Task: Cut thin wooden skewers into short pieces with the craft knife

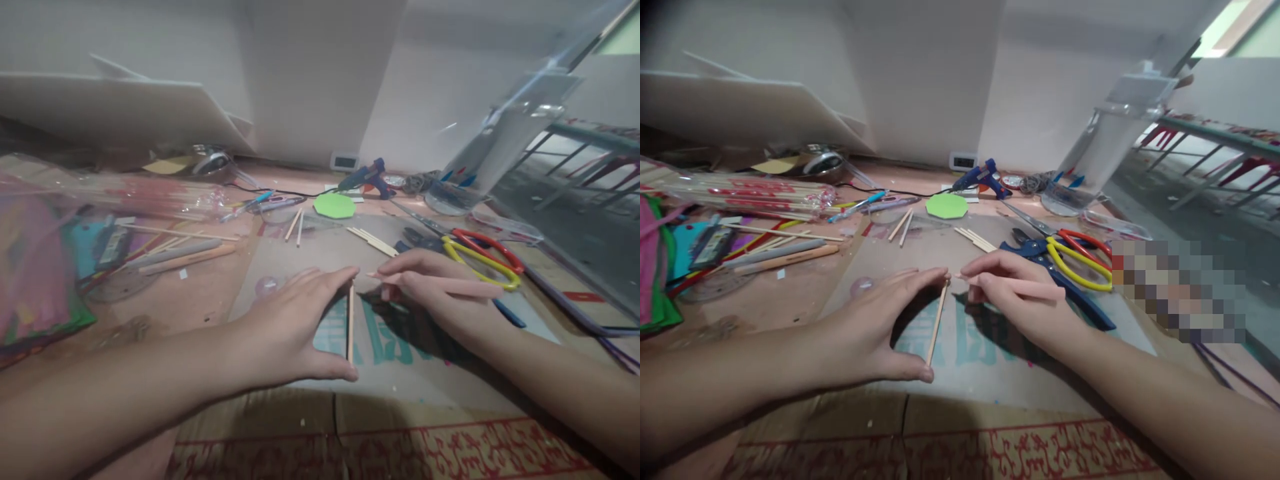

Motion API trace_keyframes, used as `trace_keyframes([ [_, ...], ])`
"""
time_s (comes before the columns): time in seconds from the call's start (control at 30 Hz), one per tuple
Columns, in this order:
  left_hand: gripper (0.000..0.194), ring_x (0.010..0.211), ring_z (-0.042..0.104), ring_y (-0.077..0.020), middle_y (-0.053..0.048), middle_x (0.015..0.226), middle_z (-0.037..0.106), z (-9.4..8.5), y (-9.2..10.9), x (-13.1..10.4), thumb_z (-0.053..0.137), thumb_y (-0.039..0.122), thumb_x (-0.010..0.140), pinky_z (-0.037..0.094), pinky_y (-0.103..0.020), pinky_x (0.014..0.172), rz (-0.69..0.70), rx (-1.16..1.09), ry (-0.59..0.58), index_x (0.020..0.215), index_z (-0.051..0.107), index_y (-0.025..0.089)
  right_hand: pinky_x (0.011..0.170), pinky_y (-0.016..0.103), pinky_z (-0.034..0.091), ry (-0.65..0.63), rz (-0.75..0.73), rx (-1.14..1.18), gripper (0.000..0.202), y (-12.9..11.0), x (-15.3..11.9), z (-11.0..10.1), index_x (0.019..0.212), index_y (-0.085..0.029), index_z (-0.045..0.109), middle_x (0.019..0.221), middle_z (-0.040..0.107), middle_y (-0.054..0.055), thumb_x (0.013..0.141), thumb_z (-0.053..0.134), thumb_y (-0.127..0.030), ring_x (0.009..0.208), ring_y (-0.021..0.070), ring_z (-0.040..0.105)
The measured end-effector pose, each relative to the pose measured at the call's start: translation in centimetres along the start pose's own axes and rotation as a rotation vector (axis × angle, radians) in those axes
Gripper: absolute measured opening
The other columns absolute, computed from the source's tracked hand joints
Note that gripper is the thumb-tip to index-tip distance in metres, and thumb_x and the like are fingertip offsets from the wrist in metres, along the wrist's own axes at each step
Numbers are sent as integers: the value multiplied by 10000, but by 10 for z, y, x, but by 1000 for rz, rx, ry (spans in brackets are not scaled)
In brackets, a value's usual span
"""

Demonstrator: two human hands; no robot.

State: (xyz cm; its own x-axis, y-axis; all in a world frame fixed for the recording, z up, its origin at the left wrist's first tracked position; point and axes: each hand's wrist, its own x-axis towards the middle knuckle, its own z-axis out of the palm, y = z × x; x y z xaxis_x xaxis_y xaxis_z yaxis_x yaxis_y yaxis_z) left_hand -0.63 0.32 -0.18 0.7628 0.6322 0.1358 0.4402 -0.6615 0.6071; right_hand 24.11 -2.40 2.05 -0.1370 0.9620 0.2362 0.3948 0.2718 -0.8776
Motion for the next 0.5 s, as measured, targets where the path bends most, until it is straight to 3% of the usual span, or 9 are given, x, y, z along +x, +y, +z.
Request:
trace_keyframes([
  [0.1, 1103, 1425, 449, -376, -152, 1547, 477, 0, -2, -1, 880, 558, 695, 410, -563, 1138, -15, 2, -3, 1573, 278, 268, 534, 278, 551, -3, 10, -9, 161, 0, 2, 5, 775, -240, 609, 708, 720, 25, 901, 697, -289, 643, 178, 701],
  [0.17, 1112, 1408, 468, -379, -152, 1549, 474, 0, -3, -1, 870, 580, 696, 419, -579, 1120, -31, -1, -7, 1581, 263, 289, 506, 264, 529, -21, 5, 9, 155, 0, 2, 7, 784, -241, 578, 701, 714, 20, 884, 695, -258, 622, 168, 686],
  [0.33, 1104, 1417, 438, -399, -164, 1518, 499, -2, -1, 1, 828, 665, 701, 397, -582, 1134, 16, 77, -63, 1569, 302, 232, 477, 228, 484, -124, 77, 34, 147, -1, -2, 10, 815, -238, 566, 707, 705, 0, 869, 694, -187, 601, 142, 659],
  [0.5, 1096, 1394, 455, -396, -157, 1477, 520, -6, 3, 0, 776, 745, 704, 362, -556, 1160, 94, 156, -86, 1548, 332, 205, 538, 243, 518, -36, 115, 107, 167, 4, 3, 13, 801, -239, 555, 659, 689, -17, 922, 661, -194, 599, 137, 665],
])
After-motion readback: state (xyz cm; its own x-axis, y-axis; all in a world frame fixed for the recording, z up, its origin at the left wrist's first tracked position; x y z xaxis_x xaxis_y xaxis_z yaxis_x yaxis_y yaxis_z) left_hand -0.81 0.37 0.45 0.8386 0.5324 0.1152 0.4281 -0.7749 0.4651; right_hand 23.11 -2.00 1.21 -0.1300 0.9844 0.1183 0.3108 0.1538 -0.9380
